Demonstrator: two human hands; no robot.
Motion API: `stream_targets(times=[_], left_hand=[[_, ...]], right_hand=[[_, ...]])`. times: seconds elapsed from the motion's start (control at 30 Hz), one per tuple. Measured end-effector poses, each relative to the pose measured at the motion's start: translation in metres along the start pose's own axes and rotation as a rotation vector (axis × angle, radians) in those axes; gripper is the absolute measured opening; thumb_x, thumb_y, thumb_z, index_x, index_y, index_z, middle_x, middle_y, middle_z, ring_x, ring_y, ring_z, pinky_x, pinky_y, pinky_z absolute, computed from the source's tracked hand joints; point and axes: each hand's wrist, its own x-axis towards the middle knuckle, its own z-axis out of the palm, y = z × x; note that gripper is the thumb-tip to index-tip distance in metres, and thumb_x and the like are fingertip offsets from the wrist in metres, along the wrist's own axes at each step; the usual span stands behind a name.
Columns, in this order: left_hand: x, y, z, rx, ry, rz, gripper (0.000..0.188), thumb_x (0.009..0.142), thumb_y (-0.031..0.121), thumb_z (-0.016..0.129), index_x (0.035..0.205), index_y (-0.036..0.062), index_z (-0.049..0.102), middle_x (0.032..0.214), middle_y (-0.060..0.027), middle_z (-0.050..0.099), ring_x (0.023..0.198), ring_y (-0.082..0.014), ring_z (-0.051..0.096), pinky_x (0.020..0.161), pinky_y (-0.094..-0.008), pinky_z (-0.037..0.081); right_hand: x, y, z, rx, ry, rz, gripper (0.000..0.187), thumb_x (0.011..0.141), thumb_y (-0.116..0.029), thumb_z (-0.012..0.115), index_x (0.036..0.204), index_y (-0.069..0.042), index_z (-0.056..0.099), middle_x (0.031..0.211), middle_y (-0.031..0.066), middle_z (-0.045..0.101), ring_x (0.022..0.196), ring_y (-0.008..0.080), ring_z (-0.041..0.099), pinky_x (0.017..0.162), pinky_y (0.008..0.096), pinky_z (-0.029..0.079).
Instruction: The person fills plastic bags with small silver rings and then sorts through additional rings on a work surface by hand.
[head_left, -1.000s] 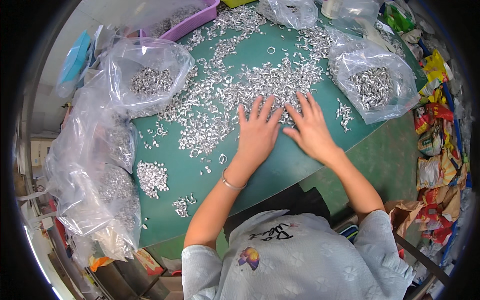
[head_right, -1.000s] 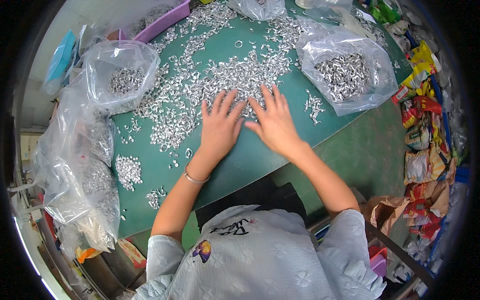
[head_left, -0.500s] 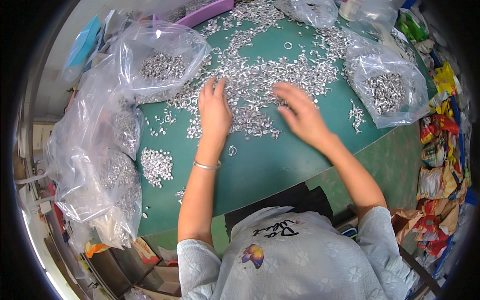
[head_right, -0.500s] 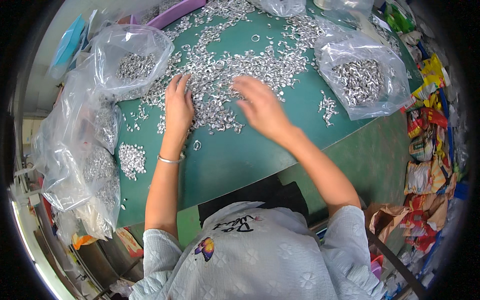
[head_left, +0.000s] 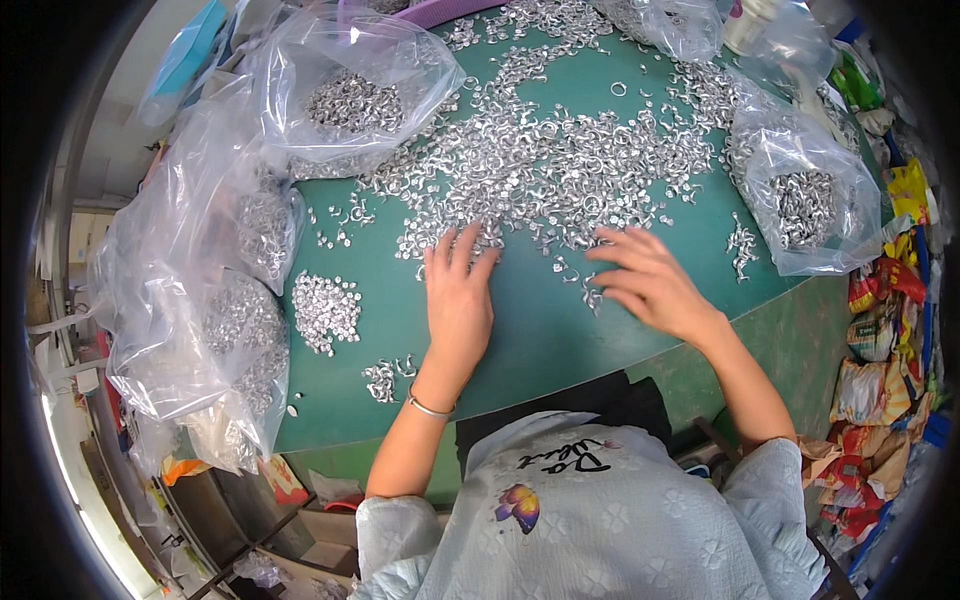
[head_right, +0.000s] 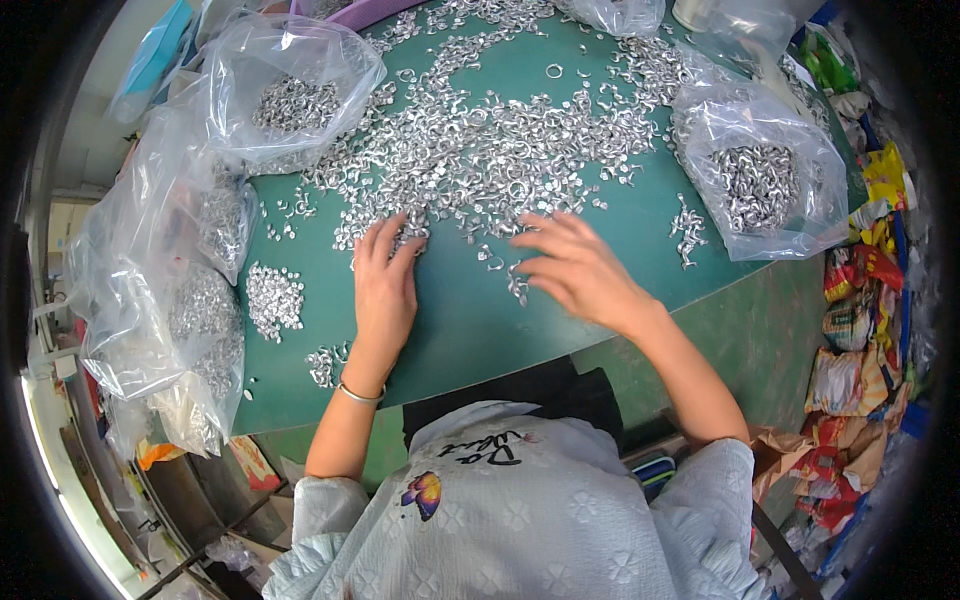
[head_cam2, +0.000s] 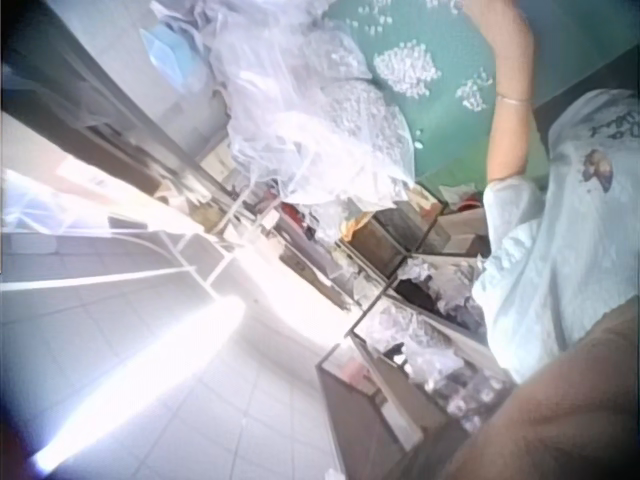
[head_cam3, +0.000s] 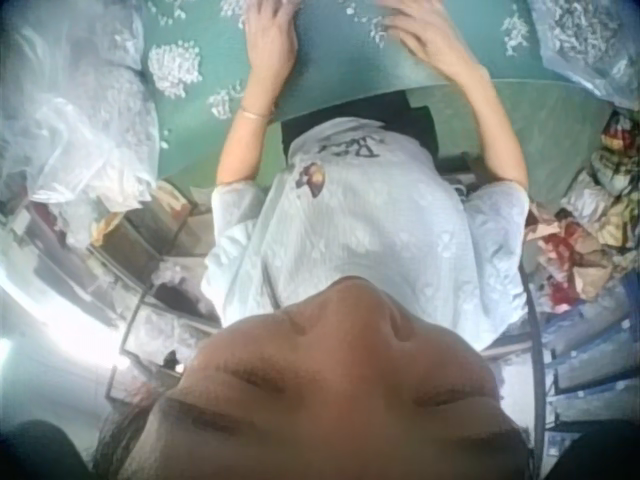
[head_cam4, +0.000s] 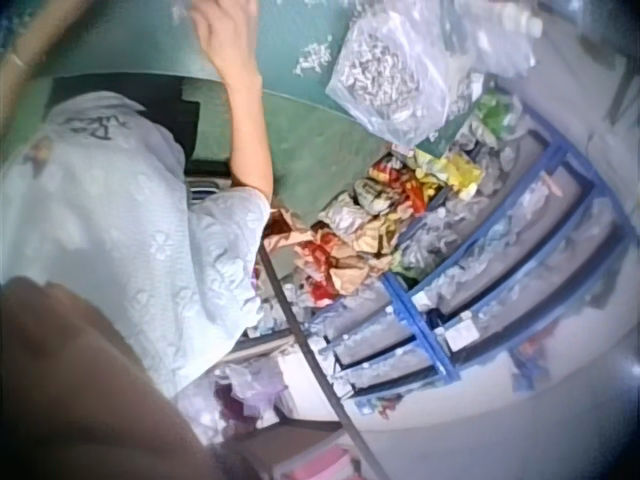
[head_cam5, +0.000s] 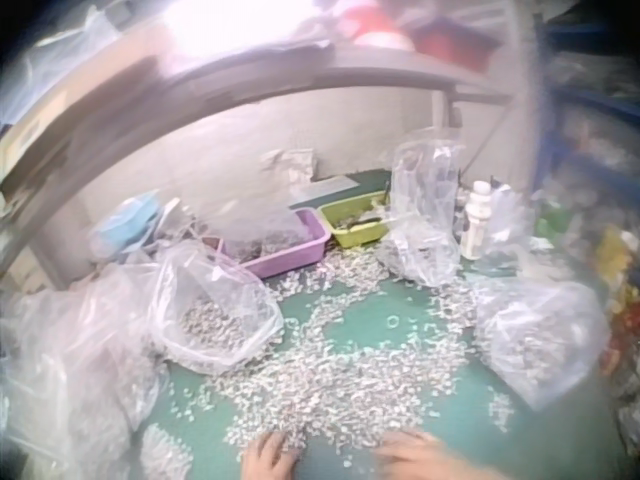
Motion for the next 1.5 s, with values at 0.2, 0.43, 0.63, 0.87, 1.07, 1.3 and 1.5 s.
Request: stream_targets(times=[0.2, 0.43, 0.63, 0.87, 1.07, 1.3, 1.5], left_hand=[[0.005, 0.007, 0.001, -0.021, 0.165, -0.108, 0.028, 0.081, 0.002, 0.061, 0.109, 0.0034, 0.062, 0.128, -0.0196, 0.047, 0.119, -0.0373, 0.045, 0.097, -0.0477, 0.038], [0.000, 0.054, 0.013, -0.187, -0.115, 0.192, 0.034, 0.080, 0.008, 0.067, 0.112, 0.0054, 0.059, 0.121, -0.0110, 0.053, 0.111, -0.0301, 0.050, 0.090, -0.0422, 0.039], [-0.013, 0.044, 0.009, -0.242, -0.044, 0.016, 0.036, 0.079, 0.006, 0.067, 0.113, 0.0053, 0.059, 0.117, -0.0111, 0.052, 0.108, -0.0303, 0.050, 0.086, -0.0413, 0.040], [-0.020, 0.055, 0.014, -0.227, -0.097, -0.008, 0.030, 0.077, -0.001, 0.064, 0.107, 0.0028, 0.061, 0.112, -0.0140, 0.054, 0.103, -0.0322, 0.052, 0.086, -0.0402, 0.041], [-0.019, 0.038, 0.000, -0.247, 0.009, -0.061, 0.029, 0.078, -0.005, 0.060, 0.106, -0.0023, 0.059, 0.109, -0.0152, 0.053, 0.097, -0.0320, 0.053, 0.083, -0.0401, 0.044], [-0.026, 0.044, 0.007, -0.359, -0.059, -0.086, 0.024, 0.080, -0.006, 0.060, 0.104, -0.0021, 0.060, 0.103, -0.0144, 0.055, 0.093, -0.0321, 0.055, 0.081, -0.0387, 0.046], [-0.024, 0.062, 0.000, -0.411, -0.055, -0.084, 0.025, 0.080, -0.006, 0.061, 0.105, -0.0014, 0.060, 0.101, -0.0137, 0.055, 0.091, -0.0310, 0.055, 0.080, -0.0385, 0.046]], right_hand=[[0.011, 0.001, 0.002, -0.260, 0.463, 0.275, 0.025, 0.073, -0.003, 0.069, 0.097, -0.006, 0.063, 0.110, 0.0088, 0.058, 0.109, 0.0312, 0.051, 0.091, 0.0431, 0.040], [0.032, 0.004, 0.007, -0.318, 0.200, 0.129, 0.026, 0.076, -0.004, 0.067, 0.101, -0.007, 0.062, 0.112, 0.0072, 0.056, 0.115, 0.0285, 0.049, 0.097, 0.0436, 0.036], [0.012, 0.003, -0.006, -0.327, 0.436, 0.328, 0.022, 0.076, -0.002, 0.067, 0.096, -0.007, 0.063, 0.104, 0.0072, 0.057, 0.102, 0.0261, 0.053, 0.088, 0.0390, 0.038], [0.028, -0.022, 0.013, -0.222, 0.263, 0.258, 0.021, 0.073, -0.006, 0.071, 0.093, -0.006, 0.064, 0.096, 0.0059, 0.057, 0.092, 0.0254, 0.052, 0.078, 0.0357, 0.038], [0.013, -0.020, 0.014, -0.051, 0.112, 0.212, 0.016, 0.076, -0.009, 0.069, 0.090, -0.006, 0.062, 0.092, 0.0048, 0.058, 0.091, 0.0237, 0.052, 0.076, 0.0355, 0.038], [0.033, -0.016, 0.019, -0.151, 0.196, 0.231, 0.017, 0.075, -0.008, 0.070, 0.091, -0.006, 0.064, 0.091, 0.0049, 0.058, 0.088, 0.0249, 0.053, 0.075, 0.0365, 0.039], [0.046, -0.013, 0.009, -0.188, 0.297, 0.194, 0.017, 0.073, -0.010, 0.072, 0.087, -0.006, 0.063, 0.084, 0.0052, 0.055, 0.085, 0.0242, 0.052, 0.075, 0.0367, 0.038]])
